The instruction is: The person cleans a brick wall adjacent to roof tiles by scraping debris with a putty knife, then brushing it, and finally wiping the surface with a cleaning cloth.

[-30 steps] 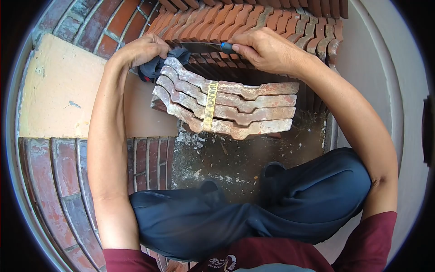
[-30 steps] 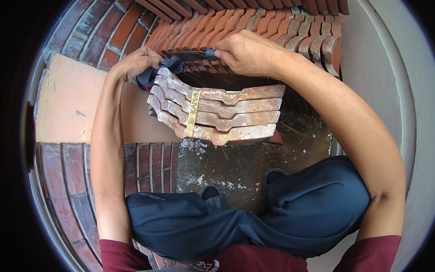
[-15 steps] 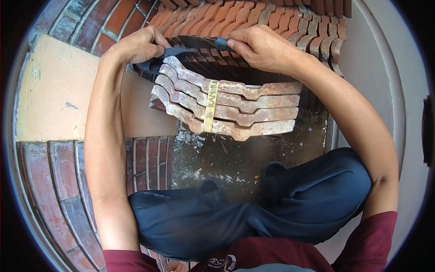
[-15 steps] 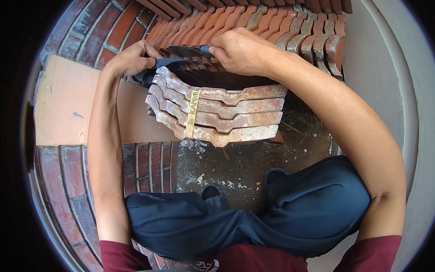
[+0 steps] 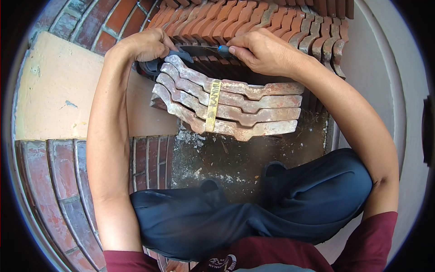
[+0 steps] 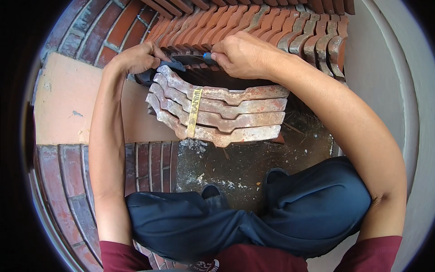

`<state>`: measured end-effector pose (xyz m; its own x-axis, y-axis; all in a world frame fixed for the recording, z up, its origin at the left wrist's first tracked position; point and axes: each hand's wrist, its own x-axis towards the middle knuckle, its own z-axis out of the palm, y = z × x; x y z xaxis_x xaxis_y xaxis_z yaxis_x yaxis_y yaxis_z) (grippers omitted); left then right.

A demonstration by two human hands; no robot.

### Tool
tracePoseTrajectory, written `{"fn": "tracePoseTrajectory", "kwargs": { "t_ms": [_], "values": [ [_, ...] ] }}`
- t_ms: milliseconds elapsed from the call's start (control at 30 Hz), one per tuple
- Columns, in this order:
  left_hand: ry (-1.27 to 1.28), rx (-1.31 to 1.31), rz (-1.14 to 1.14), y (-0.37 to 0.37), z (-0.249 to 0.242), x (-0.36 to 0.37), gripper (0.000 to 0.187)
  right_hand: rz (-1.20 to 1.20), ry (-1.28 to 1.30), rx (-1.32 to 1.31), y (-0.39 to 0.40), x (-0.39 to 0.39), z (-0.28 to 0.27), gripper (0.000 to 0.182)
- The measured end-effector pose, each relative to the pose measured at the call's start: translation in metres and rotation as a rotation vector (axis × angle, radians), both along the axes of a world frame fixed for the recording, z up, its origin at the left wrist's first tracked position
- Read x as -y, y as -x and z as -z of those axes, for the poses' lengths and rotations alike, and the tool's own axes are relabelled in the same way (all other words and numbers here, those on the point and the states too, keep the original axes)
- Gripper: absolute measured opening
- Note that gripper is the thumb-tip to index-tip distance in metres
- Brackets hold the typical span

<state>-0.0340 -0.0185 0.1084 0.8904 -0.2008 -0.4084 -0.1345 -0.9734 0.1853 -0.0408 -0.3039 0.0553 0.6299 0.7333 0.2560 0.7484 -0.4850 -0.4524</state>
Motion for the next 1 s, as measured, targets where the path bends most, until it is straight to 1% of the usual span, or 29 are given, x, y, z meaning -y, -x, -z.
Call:
{"fn": "tracePoseTrajectory", "kwargs": {
  "t_ms": [33,133,233,333,433,467,533,633,733,800,933,1000],
  "values": [
    [-0.020,-0.014,-0.009,0.000,0.000,0.002,0.042,0.003,0.010,0.013,0.000,0.000,-0.002,0.028],
    [-0.008,-0.103,-0.037,0.003,-0.006,0.006,0.046,0.049,-0.075,-0.060,0.000,0.002,-0.010,0.029],
    [0.155,-0.162,0.030,-0.005,0.007,-0.013,0.046,0.090,-0.019,-0.089,0.004,0.003,-0.014,0.030],
    [0.272,-0.222,-0.024,-0.010,0.013,-0.022,0.050,0.063,-0.034,-0.128,0.004,0.002,-0.011,0.031],
    [0.305,-0.106,0.034,-0.012,0.014,-0.025,0.049,0.098,-0.055,-0.188,0.009,-0.003,-0.013,0.032],
    [0.294,-0.095,0.002,-0.011,0.015,-0.025,0.047,0.088,-0.055,-0.186,0.010,-0.005,-0.009,0.032],
    [0.271,-0.070,-0.057,-0.007,0.013,-0.018,0.043,0.071,-0.055,-0.179,0.010,-0.007,0.000,0.032],
    [0.362,0.011,0.015,-0.007,0.009,-0.020,0.035,0.049,-0.039,-0.119,0.008,-0.005,0.001,0.031],
    [0.372,0.048,-0.030,-0.009,0.013,-0.022,0.029,0.102,-0.034,-0.081,0.004,-0.002,-0.010,0.032],
    [0.403,0.051,0.012,-0.012,0.013,-0.023,0.028,0.112,-0.073,-0.093,0.003,0.000,-0.013,0.032],
    [0.526,0.089,0.032,-0.014,0.014,-0.022,0.024,0.154,-0.117,-0.209,0.009,0.001,-0.021,0.033],
    [0.541,0.065,0.069,-0.015,0.013,-0.020,0.023,0.173,-0.091,-0.289,0.009,-0.001,-0.023,0.034]
  ]
}}
